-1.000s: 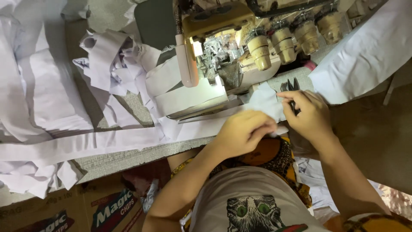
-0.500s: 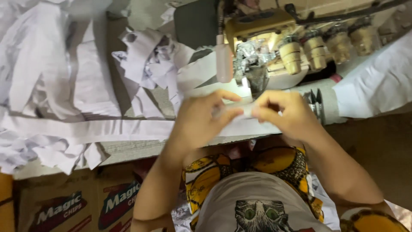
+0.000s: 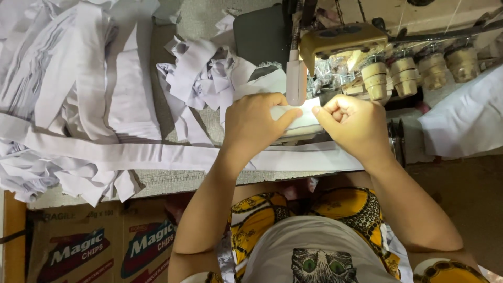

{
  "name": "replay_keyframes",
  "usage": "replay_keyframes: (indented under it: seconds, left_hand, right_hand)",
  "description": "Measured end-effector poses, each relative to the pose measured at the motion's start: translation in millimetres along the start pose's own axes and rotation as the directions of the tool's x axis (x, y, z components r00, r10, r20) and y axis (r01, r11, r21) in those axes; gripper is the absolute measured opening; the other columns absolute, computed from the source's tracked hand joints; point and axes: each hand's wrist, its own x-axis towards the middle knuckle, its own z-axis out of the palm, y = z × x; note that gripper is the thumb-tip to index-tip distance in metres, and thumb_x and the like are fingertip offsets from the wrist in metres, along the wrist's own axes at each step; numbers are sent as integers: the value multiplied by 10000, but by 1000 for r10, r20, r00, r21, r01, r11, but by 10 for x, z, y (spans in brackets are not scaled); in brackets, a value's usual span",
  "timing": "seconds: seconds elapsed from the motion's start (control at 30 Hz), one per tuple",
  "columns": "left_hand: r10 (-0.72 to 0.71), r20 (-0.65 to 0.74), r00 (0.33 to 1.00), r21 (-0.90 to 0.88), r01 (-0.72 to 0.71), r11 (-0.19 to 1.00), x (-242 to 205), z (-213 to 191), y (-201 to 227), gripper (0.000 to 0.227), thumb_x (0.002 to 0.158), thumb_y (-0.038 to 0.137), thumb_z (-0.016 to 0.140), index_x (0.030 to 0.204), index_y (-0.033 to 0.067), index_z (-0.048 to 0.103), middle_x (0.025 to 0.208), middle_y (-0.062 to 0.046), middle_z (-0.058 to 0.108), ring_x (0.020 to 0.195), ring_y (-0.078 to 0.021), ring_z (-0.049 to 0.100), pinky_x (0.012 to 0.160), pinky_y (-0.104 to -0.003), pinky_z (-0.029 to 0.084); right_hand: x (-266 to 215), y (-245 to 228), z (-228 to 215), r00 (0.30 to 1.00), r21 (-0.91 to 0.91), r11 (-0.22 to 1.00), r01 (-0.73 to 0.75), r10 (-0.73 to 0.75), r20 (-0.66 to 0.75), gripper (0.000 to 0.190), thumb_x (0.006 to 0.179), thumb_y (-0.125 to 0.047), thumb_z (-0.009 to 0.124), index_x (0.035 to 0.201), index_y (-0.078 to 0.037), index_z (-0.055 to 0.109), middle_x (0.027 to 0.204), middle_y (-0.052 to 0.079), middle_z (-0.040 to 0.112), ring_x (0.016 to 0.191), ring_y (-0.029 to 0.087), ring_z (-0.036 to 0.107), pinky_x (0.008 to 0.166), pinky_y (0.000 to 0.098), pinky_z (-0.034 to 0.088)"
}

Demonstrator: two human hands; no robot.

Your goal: Folding and stacking small white fabric strips at a sewing workstation

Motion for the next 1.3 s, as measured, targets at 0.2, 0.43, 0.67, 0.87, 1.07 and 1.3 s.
replay_keyframes:
  seconds: [0.2, 0.43, 0.67, 0.87, 1.07, 1.3]
  left_hand:
    - [16, -11, 1000, -13, -17, 1000, -39, 12, -31, 272, 869, 478, 659, 886, 221, 749, 831, -44, 763, 915, -322, 737, 817, -473, 554]
    - [79, -115, 990, -20, -82, 996, -70, 137, -79, 226, 851, 414, 704, 833, 189, 725, 788, -32, 746, 833, -309, 724, 735, -437, 552]
    - [397, -393, 829, 374, -250, 893, -253, 474, -92, 231, 822, 289, 767, 976, 125, 716, 1012, -52, 605, 956, -313, 557, 821, -497, 391]
    - [413, -346, 843, 365, -284, 887, -504, 661, -141, 321, 913, 178, 636, 1222, 250, 689, 1117, 30, 591, 1052, -236, 577, 843, -400, 412]
    - [413, -384, 826, 393, -259, 883, -523, 683, -129, 366, 1005, 282, 540, 1354, 244, 640, 1254, 11, 610, 1115, -233, 579, 922, -417, 410]
    - [420, -421, 804, 399, -252, 882, -403, 720, -146, 386, 1012, 357, 501, 1327, 195, 655, 1267, -23, 609, 1082, -261, 573, 901, -436, 403]
  right_hand:
    - [-78, -71, -15, 998, 143, 988, 54, -47, -52, 245, 1046, -149, 670, 805, -142, 708, 565, -28, 672, 526, 120, 658, 587, 227, 516]
    - [-142, 35, 77, 998, 364, 929, -68, 69, 11, 137, 956, -93, 745, 1005, 9, 668, 708, 166, 706, 612, 200, 707, 567, 293, 555]
    - [-193, 203, 204, 992, 367, 922, -121, 120, 26, 167, 908, -99, 792, 886, -55, 632, 667, 99, 675, 570, 107, 627, 524, 231, 491]
    - [-291, 29, 141, 995, 401, 911, -93, 94, 16, 158, 875, -3, 782, 1028, -32, 754, 770, 111, 700, 632, 139, 671, 548, 246, 562]
    - [-241, 1, 107, 995, 388, 917, -96, 85, 46, 320, 864, -14, 751, 1182, -15, 721, 775, 114, 684, 604, 133, 641, 521, 252, 552]
    - [-198, 216, 210, 987, 419, 897, -143, 161, -7, 263, 925, -41, 760, 934, -51, 497, 724, 104, 681, 552, 111, 638, 491, 212, 492]
